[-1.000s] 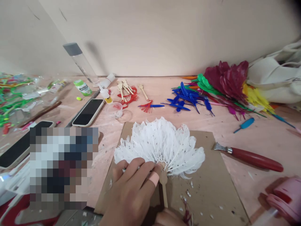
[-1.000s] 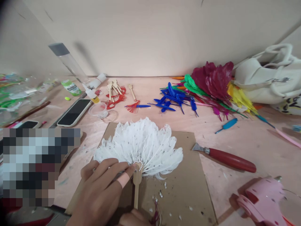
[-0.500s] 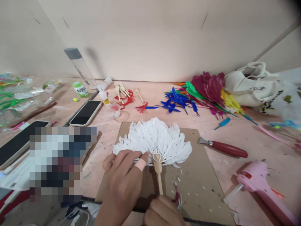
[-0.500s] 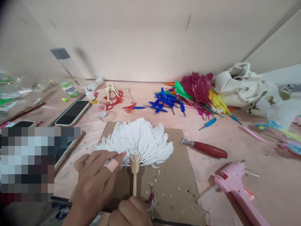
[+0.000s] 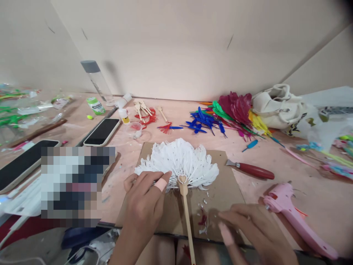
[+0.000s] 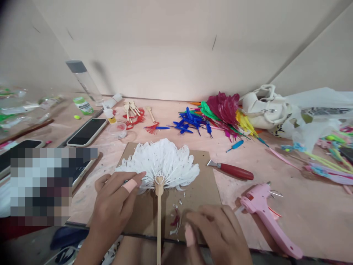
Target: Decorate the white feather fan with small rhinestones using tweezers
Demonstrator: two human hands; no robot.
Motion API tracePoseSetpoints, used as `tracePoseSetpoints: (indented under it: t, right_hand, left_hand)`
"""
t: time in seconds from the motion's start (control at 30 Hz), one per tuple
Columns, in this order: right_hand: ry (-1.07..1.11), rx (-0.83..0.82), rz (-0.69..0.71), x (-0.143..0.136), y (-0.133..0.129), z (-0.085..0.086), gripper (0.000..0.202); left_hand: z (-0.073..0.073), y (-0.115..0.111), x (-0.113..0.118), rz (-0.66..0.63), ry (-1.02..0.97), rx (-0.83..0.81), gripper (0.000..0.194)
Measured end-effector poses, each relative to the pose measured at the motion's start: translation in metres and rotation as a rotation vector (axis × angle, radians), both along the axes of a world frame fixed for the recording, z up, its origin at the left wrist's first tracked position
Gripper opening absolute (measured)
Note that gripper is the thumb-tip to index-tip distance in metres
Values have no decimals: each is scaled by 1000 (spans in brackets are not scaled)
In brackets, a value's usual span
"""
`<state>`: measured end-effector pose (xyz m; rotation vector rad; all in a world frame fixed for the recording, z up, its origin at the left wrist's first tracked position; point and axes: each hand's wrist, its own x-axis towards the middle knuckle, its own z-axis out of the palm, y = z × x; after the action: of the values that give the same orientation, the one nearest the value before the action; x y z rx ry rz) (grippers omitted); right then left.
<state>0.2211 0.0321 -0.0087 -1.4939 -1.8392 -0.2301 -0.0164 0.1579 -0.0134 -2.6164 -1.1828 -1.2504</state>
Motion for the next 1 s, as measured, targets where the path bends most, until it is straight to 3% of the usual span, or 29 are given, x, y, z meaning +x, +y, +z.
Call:
tracePoseSetpoints:
  t: [0.1,0.27,0.6,1.0]
  right_hand:
    - [18,-72,-115,6,8,-18,13]
    - [56,-156,-120,-7,14,-35,8]
    - [44,-143,-123,-16,25,-35,9]
    - [-10,-68,-170,-5,36,-33,13]
  left_hand:
    - [-2,1,-1,-28,1,5,32]
    - [-5,2,-4,-85,-8,6,31]
    - [-8,2,-3,-100,-20,11,28]
    - [-7,0,-1,-110,-53,-27,22]
